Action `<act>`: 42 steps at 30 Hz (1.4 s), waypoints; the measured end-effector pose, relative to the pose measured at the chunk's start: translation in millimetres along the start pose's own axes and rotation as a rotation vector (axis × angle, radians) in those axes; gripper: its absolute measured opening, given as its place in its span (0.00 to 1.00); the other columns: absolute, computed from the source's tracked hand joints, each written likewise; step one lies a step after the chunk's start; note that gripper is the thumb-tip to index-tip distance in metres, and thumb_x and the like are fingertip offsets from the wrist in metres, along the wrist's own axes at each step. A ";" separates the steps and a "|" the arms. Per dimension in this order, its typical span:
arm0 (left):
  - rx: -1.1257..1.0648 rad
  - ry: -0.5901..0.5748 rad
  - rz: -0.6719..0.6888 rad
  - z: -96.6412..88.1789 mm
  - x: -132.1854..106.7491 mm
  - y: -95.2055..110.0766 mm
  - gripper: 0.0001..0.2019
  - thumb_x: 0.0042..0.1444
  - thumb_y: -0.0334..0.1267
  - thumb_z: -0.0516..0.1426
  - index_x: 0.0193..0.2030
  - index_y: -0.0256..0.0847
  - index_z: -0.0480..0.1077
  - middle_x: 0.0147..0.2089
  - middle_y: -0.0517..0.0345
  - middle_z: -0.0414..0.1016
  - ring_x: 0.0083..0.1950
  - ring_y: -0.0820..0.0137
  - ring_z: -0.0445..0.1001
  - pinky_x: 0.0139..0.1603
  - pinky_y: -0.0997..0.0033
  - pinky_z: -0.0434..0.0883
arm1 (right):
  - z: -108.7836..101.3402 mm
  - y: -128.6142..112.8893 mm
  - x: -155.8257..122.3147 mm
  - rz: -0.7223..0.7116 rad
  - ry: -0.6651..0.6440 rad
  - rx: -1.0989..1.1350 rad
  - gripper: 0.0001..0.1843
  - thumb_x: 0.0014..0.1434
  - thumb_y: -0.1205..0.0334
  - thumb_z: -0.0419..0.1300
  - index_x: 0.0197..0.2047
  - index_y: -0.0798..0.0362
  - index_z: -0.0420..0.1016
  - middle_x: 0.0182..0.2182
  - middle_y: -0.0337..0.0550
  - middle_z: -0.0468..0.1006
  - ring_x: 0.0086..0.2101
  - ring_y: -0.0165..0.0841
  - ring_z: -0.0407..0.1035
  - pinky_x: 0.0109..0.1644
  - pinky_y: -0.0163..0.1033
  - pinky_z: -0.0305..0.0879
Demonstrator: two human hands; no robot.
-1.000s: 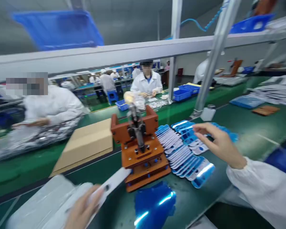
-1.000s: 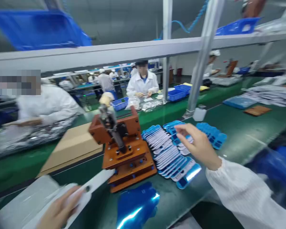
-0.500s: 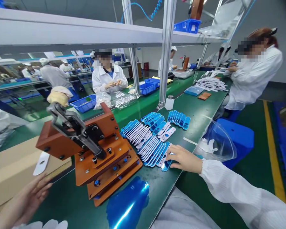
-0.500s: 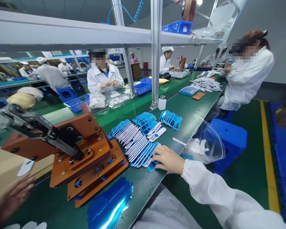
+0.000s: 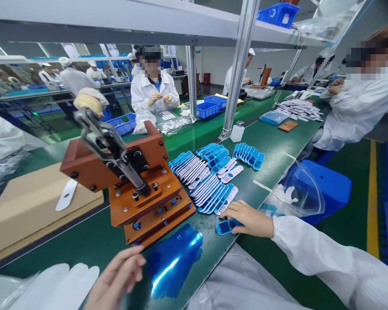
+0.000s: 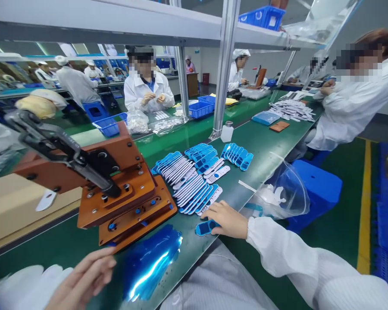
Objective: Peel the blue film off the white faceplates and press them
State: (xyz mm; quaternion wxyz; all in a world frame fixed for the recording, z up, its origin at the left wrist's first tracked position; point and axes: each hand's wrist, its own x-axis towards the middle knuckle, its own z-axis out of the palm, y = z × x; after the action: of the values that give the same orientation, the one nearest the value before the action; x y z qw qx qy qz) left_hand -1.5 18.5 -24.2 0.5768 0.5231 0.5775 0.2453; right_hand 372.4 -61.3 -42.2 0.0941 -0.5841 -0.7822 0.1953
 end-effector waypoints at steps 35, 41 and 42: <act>-0.126 -0.177 0.113 109.2 -27.9 7.7 0.22 0.58 0.54 0.46 0.48 0.38 0.62 0.24 0.65 0.64 0.15 0.79 0.59 0.16 0.77 0.63 | 16.3 -110.4 90.2 0.025 0.184 1.239 0.16 0.55 0.50 0.61 0.34 0.56 0.70 0.28 0.38 0.71 0.27 0.25 0.66 0.32 0.31 0.63; -0.038 -0.179 0.138 103.4 -29.0 10.3 0.19 0.58 0.54 0.48 0.39 0.39 0.64 0.25 0.63 0.66 0.15 0.80 0.60 0.16 0.80 0.62 | -13.3 -99.2 90.6 -0.174 0.093 0.778 0.10 0.57 0.59 0.61 0.29 0.56 0.69 0.29 0.38 0.68 0.30 0.25 0.64 0.34 0.31 0.62; -0.043 -0.174 0.136 103.0 -29.2 10.8 0.19 0.58 0.54 0.48 0.36 0.38 0.64 0.24 0.63 0.66 0.15 0.80 0.60 0.16 0.80 0.62 | -14.6 -99.4 90.9 -0.201 0.106 0.733 0.09 0.57 0.60 0.60 0.29 0.56 0.68 0.30 0.38 0.67 0.30 0.25 0.64 0.34 0.30 0.61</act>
State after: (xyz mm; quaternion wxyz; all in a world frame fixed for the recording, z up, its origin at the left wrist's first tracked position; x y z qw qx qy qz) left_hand 90.8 -36.8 -24.7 0.6179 0.5677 0.4832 0.2497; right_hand 263.4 3.9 4.9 0.3557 -0.4415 -0.7078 0.4213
